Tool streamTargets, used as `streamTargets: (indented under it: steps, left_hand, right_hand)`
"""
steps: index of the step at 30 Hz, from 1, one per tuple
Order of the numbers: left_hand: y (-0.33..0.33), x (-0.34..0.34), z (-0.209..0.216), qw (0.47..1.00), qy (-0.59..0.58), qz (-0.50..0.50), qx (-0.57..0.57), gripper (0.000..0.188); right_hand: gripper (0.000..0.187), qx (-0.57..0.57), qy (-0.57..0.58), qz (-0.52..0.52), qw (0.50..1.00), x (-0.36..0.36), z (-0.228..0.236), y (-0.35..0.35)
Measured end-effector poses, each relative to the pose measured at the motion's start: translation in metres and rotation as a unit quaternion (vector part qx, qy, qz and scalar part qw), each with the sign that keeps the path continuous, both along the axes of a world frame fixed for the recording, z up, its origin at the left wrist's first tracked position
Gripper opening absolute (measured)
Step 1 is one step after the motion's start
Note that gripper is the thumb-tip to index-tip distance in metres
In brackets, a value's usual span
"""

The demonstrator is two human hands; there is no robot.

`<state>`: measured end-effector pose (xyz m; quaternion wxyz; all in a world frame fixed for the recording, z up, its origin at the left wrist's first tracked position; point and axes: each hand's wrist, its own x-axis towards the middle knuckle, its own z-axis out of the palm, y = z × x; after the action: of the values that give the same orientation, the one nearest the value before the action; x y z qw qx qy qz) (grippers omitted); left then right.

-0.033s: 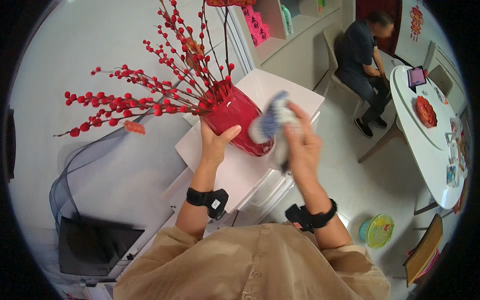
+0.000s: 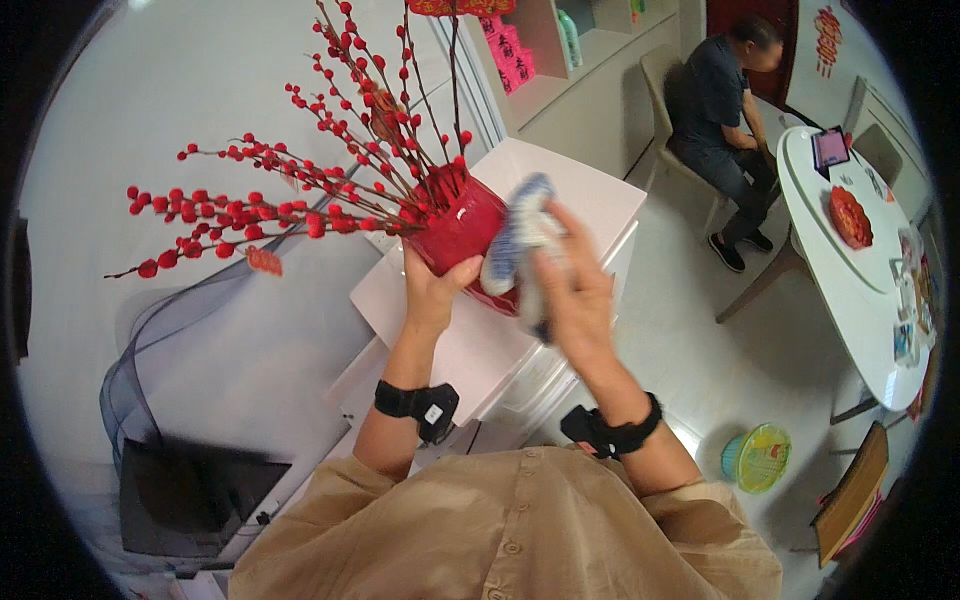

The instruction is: The person wipes a red vase by hand with a cloth, then wipes the top surface of a white cabinet. The person then wipes another vase containing purple and yellow flowers before picking up, wiping, and rearranging several pink boxes on the cabinet and shelves.

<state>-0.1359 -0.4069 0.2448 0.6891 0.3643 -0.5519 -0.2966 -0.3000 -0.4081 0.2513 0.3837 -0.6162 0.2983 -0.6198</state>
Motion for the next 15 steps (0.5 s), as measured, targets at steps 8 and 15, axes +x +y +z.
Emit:
streamTargets:
  steps: [8,15]
  left_hand:
    - [0.030,0.014,-0.004,0.998,-0.006,-0.058,0.038,0.074]
    - [0.042,0.022,0.005,0.995,0.098,0.008,0.011,0.076]
  right_hand:
    - [0.026,0.028,0.026,0.067,0.997,0.041,0.020,-0.028]
    - [0.034,-0.088,0.058,0.040,0.994,0.044,0.008,0.002]
